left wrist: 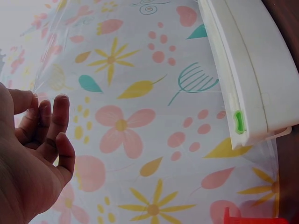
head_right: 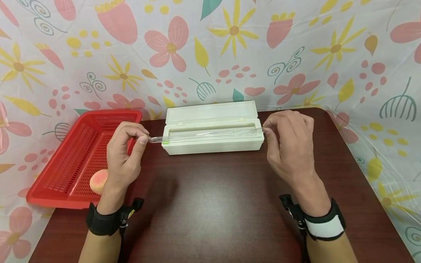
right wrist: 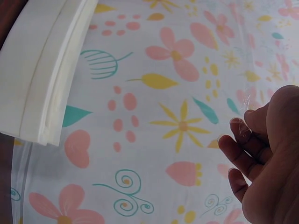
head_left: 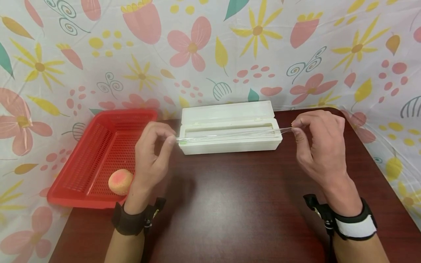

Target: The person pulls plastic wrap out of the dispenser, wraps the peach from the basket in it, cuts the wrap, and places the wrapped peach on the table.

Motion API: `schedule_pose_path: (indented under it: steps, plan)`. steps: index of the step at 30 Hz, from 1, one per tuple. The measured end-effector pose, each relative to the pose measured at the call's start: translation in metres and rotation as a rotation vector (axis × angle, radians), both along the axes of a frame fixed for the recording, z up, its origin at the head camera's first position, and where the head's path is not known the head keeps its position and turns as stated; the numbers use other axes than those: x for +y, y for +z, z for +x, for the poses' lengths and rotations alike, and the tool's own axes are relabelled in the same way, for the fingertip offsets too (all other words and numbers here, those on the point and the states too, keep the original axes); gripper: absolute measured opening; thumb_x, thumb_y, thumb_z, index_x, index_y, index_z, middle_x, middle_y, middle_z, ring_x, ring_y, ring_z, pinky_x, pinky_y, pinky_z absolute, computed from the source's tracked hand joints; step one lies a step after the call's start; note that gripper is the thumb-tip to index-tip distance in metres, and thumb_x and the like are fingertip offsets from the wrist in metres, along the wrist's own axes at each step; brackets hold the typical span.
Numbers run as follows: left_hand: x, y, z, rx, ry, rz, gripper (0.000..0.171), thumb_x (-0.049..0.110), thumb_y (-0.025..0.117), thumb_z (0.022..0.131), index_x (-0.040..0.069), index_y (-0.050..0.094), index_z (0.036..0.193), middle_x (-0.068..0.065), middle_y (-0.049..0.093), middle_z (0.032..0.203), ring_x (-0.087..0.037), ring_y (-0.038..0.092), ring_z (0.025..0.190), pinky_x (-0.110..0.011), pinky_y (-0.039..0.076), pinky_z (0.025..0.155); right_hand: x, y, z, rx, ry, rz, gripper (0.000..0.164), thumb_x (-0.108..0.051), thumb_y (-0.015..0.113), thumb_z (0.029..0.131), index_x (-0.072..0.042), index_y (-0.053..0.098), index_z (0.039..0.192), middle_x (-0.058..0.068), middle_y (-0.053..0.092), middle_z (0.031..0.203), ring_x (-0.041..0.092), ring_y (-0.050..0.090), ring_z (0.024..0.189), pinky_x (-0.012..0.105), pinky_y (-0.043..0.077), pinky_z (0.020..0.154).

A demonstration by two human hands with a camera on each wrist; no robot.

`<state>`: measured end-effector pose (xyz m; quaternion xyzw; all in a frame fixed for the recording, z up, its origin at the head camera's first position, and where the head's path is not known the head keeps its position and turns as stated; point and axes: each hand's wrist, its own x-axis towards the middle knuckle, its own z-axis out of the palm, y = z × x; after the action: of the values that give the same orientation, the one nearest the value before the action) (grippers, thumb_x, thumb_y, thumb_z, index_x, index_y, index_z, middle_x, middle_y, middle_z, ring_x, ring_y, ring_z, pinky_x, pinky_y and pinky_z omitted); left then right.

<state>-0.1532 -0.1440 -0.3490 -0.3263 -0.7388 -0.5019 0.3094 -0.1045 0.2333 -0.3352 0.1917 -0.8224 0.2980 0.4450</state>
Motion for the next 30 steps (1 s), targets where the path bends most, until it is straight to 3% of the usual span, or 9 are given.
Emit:
schedule_pose_path:
  steps: [12,20,30]
  plan:
    - [0.0,0.003,0.004,0.028,0.005,0.003,0.018,0.015,0.067,0.1,-0.003,0.065,0.094,-0.015,0.067,0.1,-0.026,0.059,0.096,-0.033,0.046,0.086,-0.005,0.005,0.005,0.028,-0.003,-0.033,0.03,-0.022,0.061,0.105,0.006,0.066,0.096,0.024,0.069,0.097,0.045,0.061,0.098,0.032,0.023,0.099]
    - [0.0,0.006,0.007,0.037,0.017,-0.001,0.017,0.013,0.068,0.099,-0.004,0.064,0.094,-0.016,0.067,0.1,-0.026,0.059,0.097,-0.033,0.046,0.088,0.0,0.002,0.004,0.069,-0.002,-0.033,0.032,-0.025,0.062,0.105,0.006,0.066,0.096,0.024,0.07,0.098,0.045,0.062,0.098,0.041,0.03,0.093]
    - [0.001,0.012,0.012,0.047,0.022,-0.001,0.023,0.016,0.068,0.101,-0.005,0.063,0.093,-0.017,0.067,0.099,-0.026,0.059,0.096,-0.033,0.046,0.087,-0.002,0.005,0.006,0.097,-0.004,-0.052,0.041,-0.033,0.06,0.107,0.006,0.066,0.095,0.024,0.07,0.096,0.046,0.062,0.097,0.034,0.026,0.095]
